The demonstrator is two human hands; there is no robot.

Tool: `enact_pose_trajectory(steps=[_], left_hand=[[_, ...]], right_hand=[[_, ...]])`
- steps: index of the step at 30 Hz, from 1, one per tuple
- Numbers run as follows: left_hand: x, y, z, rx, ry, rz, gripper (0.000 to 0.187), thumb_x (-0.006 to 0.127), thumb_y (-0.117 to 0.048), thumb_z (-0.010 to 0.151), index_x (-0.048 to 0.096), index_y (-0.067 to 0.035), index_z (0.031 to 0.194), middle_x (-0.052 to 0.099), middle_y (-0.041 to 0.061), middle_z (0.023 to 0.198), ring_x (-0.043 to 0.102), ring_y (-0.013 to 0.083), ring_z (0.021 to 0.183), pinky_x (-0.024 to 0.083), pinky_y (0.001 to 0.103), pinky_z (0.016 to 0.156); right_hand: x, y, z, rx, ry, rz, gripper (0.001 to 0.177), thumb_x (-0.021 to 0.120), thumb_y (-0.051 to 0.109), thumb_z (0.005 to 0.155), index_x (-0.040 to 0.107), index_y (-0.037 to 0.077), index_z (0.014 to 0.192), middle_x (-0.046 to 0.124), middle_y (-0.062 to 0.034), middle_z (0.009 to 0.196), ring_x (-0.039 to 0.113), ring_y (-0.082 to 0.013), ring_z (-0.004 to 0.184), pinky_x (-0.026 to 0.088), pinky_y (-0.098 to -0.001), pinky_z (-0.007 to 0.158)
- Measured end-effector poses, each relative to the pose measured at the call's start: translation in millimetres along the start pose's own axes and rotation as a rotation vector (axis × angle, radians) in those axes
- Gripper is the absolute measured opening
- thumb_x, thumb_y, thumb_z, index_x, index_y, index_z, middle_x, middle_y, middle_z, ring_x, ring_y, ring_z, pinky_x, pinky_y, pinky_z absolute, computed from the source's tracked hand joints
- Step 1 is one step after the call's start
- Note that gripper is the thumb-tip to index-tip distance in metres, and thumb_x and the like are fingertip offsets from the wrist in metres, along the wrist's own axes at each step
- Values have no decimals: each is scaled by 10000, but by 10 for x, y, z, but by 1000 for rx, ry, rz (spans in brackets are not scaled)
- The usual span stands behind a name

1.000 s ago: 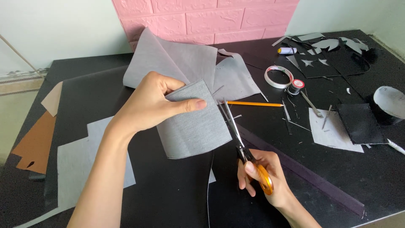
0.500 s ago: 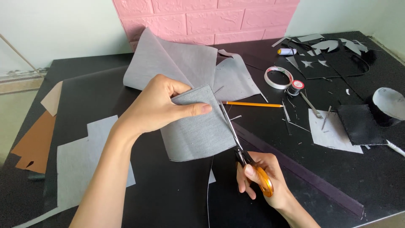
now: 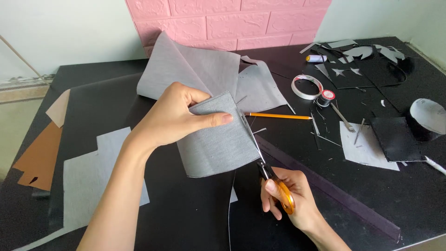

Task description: Measuring and marking a piece of leather with a ruler and pencil, then cutting it out with scissors and adhering it to a wall.

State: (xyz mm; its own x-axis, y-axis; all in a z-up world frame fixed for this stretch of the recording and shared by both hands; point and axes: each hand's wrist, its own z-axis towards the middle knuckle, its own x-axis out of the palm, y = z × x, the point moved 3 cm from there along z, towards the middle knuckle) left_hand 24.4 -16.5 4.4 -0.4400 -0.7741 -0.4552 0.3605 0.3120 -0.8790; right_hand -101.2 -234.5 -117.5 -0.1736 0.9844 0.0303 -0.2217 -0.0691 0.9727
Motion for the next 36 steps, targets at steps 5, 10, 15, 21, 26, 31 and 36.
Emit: enact_pose_trajectory(steps=[5, 10, 15, 21, 26, 31, 36], left_hand=[[3, 7, 0, -22, -2, -6, 706, 867, -265, 886, 234, -178, 584, 208, -91, 582, 189, 53, 553, 132, 267, 527], [-2, 16, 5, -23, -1, -5, 712, 862, -258, 889, 222, -177, 588, 198, -86, 582, 180, 57, 549, 130, 268, 522], [-3, 28, 9, -13, 3, -9, 705, 859, -268, 887, 230, -178, 582, 202, -89, 583, 183, 55, 555, 128, 266, 528], [-4, 38, 10, -29, 0, -5, 695, 861, -270, 892, 250, -176, 572, 216, -91, 574, 191, 53, 547, 132, 264, 526], [-5, 41, 11, -41, -10, 3, 727, 867, -272, 886, 212, -176, 587, 186, -84, 581, 169, 62, 546, 122, 274, 522], [-4, 42, 13, -41, -7, 0, 697, 868, -271, 885, 256, -171, 565, 210, -86, 575, 185, 59, 549, 127, 270, 525], [16, 38, 15, -31, 5, -8, 756, 879, -272, 873, 178, -181, 605, 170, -89, 584, 161, 59, 538, 122, 276, 511]], right_hand=[[10, 5, 0, 8, -6, -4, 497, 645, 374, 962, 644, 22, 611, 609, -64, 503, 475, -94, 309, 393, -215, 397], [-13, -24, -10, 53, -40, -13, 464, 659, 349, 953, 646, 21, 626, 658, -90, 518, 491, -97, 310, 394, -217, 383], [-33, -59, -24, 71, -43, 0, 380, 666, 285, 961, 636, 29, 682, 689, -109, 544, 497, -99, 313, 397, -211, 371], [-19, -46, -12, 88, -50, 9, 427, 688, 265, 948, 632, 1, 617, 633, -101, 506, 464, -98, 295, 358, -203, 328], [-15, -45, -16, 91, -60, 0, 430, 695, 251, 940, 622, 1, 597, 615, -98, 478, 459, -102, 290, 365, -216, 318], [-58, -143, -35, 142, -82, 10, 341, 710, 168, 926, 592, 12, 647, 662, -157, 501, 480, -134, 279, 375, -238, 286], [-28, -132, -23, 115, -49, 12, 333, 727, 203, 910, 614, 6, 665, 683, -152, 508, 506, -139, 281, 366, -230, 283]])
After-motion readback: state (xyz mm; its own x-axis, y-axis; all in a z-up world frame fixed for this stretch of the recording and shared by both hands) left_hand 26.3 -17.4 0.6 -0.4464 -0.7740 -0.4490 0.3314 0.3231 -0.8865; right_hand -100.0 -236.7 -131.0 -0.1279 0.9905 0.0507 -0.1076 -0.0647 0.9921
